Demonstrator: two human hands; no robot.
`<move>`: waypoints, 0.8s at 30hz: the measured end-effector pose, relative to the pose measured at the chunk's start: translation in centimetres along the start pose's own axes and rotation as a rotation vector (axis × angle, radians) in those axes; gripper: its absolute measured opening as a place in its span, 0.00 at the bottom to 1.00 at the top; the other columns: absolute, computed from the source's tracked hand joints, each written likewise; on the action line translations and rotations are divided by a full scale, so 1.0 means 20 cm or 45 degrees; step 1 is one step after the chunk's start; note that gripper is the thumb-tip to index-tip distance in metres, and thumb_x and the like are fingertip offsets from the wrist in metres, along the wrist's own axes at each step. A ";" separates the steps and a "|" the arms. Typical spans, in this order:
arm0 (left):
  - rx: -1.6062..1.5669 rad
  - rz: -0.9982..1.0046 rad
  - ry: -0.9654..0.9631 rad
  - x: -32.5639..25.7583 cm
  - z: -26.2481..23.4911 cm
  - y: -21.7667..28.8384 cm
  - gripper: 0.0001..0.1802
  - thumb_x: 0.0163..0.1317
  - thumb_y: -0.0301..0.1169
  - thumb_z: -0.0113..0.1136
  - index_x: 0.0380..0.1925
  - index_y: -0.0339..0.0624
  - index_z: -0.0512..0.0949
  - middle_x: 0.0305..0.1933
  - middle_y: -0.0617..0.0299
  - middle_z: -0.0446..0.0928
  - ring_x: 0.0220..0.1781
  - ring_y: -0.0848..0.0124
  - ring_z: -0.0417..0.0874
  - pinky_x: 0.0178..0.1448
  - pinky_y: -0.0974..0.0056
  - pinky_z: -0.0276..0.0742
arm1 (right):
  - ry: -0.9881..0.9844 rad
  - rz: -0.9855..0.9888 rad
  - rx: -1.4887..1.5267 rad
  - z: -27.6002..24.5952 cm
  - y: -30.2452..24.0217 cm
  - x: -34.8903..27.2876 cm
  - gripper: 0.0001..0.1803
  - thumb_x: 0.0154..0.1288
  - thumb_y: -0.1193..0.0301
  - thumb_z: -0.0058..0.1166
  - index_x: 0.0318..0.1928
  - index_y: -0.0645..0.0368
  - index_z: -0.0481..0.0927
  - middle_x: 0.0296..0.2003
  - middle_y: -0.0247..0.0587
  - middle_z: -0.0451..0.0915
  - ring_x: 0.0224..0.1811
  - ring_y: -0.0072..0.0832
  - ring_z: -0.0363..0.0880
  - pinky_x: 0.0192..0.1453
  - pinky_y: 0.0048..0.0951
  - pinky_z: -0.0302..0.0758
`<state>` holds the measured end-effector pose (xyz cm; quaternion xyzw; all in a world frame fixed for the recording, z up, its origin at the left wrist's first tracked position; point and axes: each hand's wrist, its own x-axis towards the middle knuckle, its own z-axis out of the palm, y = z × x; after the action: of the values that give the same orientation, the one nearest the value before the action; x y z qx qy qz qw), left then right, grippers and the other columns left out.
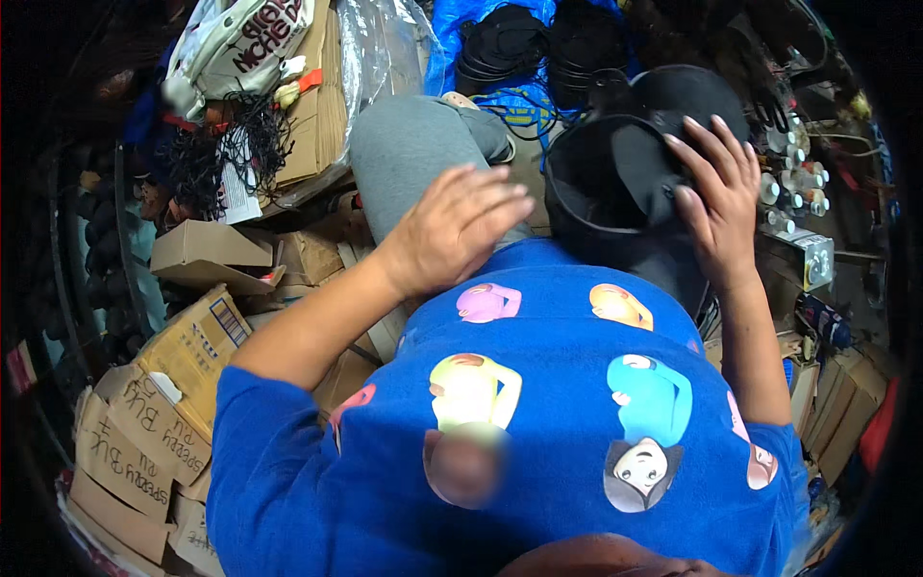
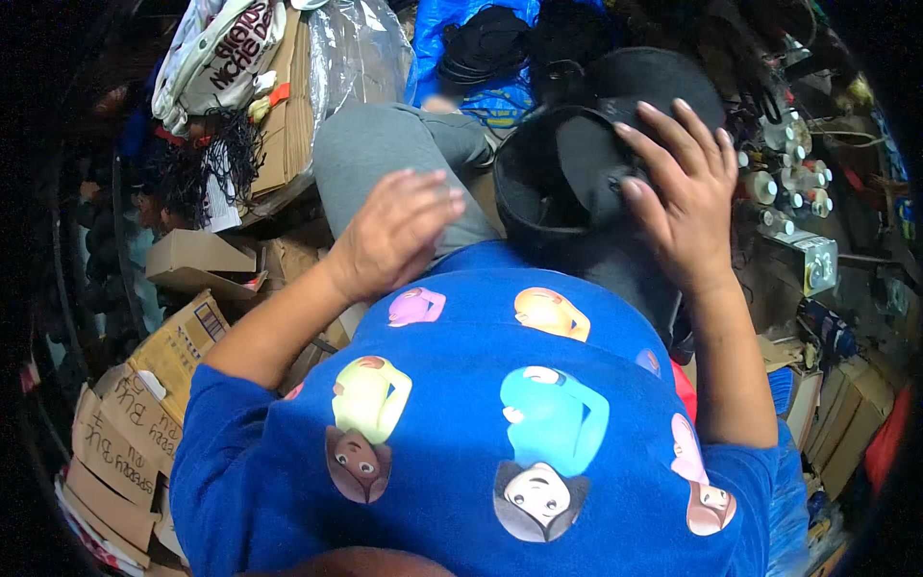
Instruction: The recorder is lacing a pair of black shoes.
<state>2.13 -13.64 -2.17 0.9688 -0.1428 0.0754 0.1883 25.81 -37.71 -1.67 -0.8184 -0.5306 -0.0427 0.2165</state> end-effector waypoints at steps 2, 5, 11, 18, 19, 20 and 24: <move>0.170 0.062 -0.494 -0.12 0.02 -0.01 0.26 0.62 0.38 0.54 0.62 0.48 0.71 0.60 0.61 0.76 0.64 0.53 0.73 0.69 0.45 0.63 | 0.162 -0.018 0.120 -0.01 0.13 -0.07 0.28 0.70 0.46 0.38 0.57 0.47 0.81 0.64 0.38 0.72 0.73 0.41 0.59 0.76 0.50 0.45; 0.293 0.176 -0.695 -0.03 -0.10 -0.22 0.26 0.64 0.48 0.52 0.60 0.52 0.74 0.62 0.62 0.75 0.66 0.57 0.71 0.70 0.46 0.63 | 0.139 0.081 0.135 0.00 0.25 -0.17 0.31 0.72 0.45 0.34 0.57 0.51 0.81 0.63 0.42 0.72 0.73 0.43 0.58 0.76 0.47 0.46; 1.109 -0.665 -1.071 0.54 -0.47 -0.66 0.24 0.64 0.51 0.51 0.44 0.44 0.83 0.58 0.49 0.77 0.60 0.58 0.78 0.62 0.48 0.72 | 0.254 0.244 0.195 -0.02 0.24 -0.26 0.39 0.72 0.38 0.27 0.57 0.55 0.81 0.63 0.45 0.72 0.74 0.43 0.58 0.77 0.44 0.48; -0.090 -0.188 -1.235 0.19 0.16 -0.29 0.28 0.66 0.51 0.48 0.63 0.53 0.72 0.68 0.54 0.69 0.71 0.56 0.67 0.74 0.44 0.56 | 0.254 0.276 0.266 -0.02 0.34 -0.27 0.38 0.72 0.39 0.29 0.56 0.55 0.81 0.63 0.46 0.73 0.73 0.45 0.59 0.76 0.45 0.50; 0.117 -0.093 -1.138 0.19 0.10 -0.39 0.27 0.66 0.49 0.49 0.63 0.52 0.72 0.68 0.57 0.70 0.70 0.56 0.68 0.74 0.45 0.57 | 0.264 0.217 0.252 -0.02 0.34 -0.26 0.38 0.72 0.39 0.30 0.56 0.55 0.82 0.63 0.46 0.73 0.73 0.45 0.59 0.76 0.45 0.50; 0.292 -0.057 -1.019 0.20 -0.02 -0.52 0.27 0.66 0.48 0.50 0.62 0.52 0.72 0.67 0.56 0.71 0.68 0.57 0.71 0.72 0.48 0.61 | 0.259 0.196 0.251 -0.02 0.33 -0.25 0.37 0.72 0.40 0.30 0.55 0.56 0.82 0.63 0.46 0.73 0.72 0.45 0.59 0.76 0.45 0.50; 1.098 -0.751 -1.020 0.39 -0.49 -0.76 0.21 0.64 0.43 0.55 0.54 0.49 0.79 0.59 0.55 0.77 0.60 0.56 0.78 0.62 0.51 0.72 | 0.226 0.070 0.219 -0.01 0.28 -0.16 0.30 0.70 0.46 0.37 0.56 0.53 0.82 0.63 0.43 0.73 0.72 0.44 0.59 0.75 0.46 0.50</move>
<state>13.26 1.63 3.23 0.9089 0.1126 -0.2955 -0.2718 29.39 -42.37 -4.16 -0.8039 -0.4885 -0.0633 0.3332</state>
